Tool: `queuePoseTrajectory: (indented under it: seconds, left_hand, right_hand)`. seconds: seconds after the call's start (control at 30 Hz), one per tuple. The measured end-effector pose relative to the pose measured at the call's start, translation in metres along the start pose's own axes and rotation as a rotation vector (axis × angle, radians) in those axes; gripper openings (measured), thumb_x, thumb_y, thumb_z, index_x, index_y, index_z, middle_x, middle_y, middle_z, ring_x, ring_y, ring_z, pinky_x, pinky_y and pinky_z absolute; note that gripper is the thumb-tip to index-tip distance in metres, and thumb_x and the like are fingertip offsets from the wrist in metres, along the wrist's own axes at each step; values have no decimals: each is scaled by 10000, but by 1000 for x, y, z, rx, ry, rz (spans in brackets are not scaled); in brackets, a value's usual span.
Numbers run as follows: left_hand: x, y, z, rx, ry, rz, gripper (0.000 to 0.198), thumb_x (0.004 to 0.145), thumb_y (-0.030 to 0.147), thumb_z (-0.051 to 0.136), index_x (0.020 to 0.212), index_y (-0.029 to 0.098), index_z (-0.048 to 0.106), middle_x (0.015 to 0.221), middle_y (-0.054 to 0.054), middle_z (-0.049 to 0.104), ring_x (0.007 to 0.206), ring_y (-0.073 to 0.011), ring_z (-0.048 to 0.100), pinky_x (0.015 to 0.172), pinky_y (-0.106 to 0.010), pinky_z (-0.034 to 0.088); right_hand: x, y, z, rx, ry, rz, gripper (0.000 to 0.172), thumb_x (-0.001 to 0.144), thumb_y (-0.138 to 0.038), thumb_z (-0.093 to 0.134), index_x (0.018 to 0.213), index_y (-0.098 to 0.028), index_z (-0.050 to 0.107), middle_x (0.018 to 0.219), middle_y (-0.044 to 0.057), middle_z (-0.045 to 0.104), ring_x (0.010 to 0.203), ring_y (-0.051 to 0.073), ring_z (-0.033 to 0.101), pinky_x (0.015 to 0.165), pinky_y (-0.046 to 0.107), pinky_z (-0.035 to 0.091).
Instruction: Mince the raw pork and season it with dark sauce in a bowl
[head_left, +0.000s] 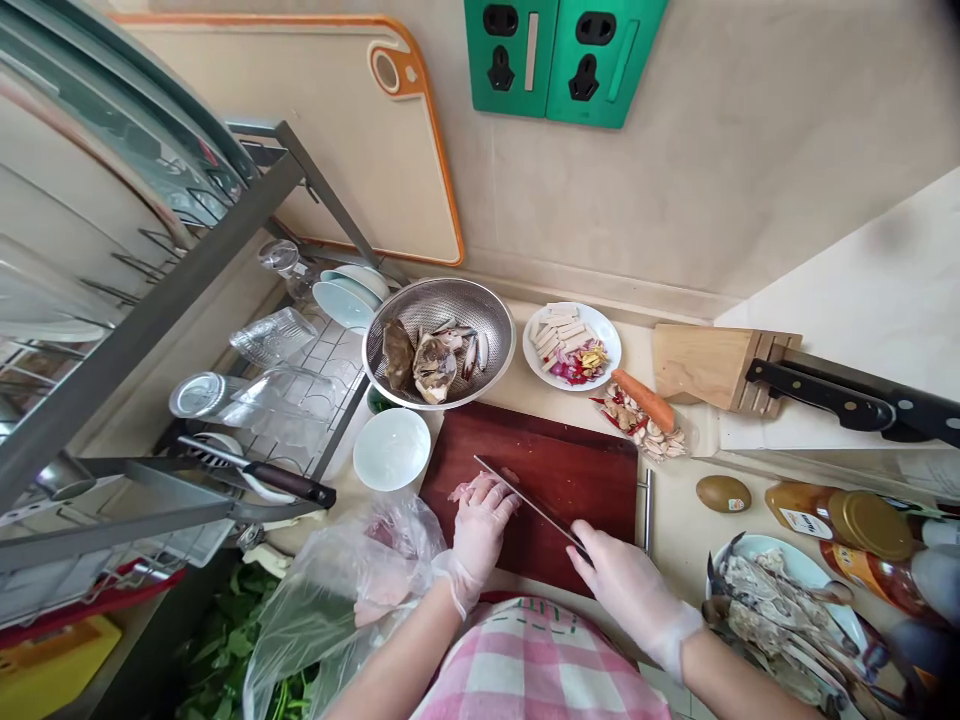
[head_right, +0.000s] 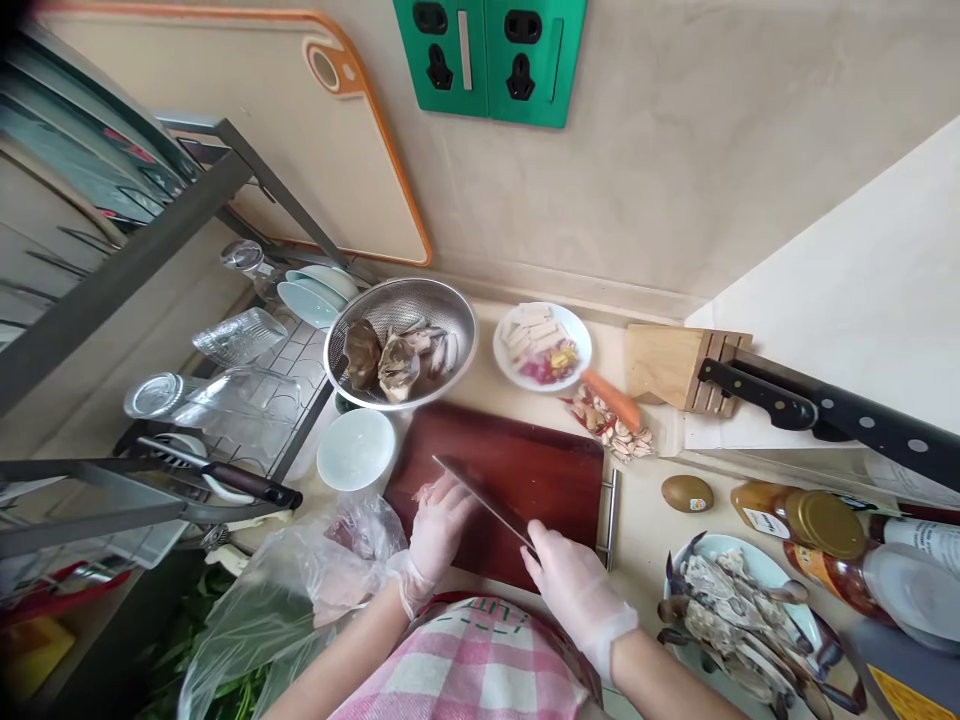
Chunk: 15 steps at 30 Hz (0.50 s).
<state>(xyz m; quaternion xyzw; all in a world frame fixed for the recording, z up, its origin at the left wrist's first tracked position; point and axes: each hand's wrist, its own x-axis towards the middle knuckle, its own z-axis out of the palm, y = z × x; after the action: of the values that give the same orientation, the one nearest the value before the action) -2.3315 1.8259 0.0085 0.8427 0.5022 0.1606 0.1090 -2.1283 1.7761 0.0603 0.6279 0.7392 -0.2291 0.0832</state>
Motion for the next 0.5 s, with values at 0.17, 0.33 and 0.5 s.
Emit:
queuePoseTrajectory:
  seconds: [0.17, 0.33, 0.5]
  left_hand:
    - [-2, -5, 7, 23, 39, 39, 374, 853, 85, 541, 1151, 296, 626, 1020, -26, 684, 985, -215, 570, 907, -407, 417]
    - [-4, -6, 9, 28, 39, 9, 361, 866, 73, 501, 1166, 235, 619, 1073, -80, 668, 1032, -246, 557, 874, -417, 439]
    - [-6, -7, -3, -110, 84, 31, 249, 899, 143, 492, 1066, 228, 656, 1080, -67, 650, 1090, -218, 526, 939, -400, 431]
  right_hand:
    - [-36, 7, -2, -62, -32, 35, 124, 912, -222, 463, 990, -241, 558, 688, -8, 685, 552, 176, 673, 417, 254, 264]
    - [-1, -17, 6, -100, -57, 36, 118, 920, -207, 457, 977, -208, 561, 735, 25, 695, 583, 167, 677, 425, 229, 294]
    - [15, -14, 6, -1, -26, 16, 161, 939, -251, 427, 1007, -198, 563, 782, 39, 710, 671, 177, 693, 489, 236, 346]
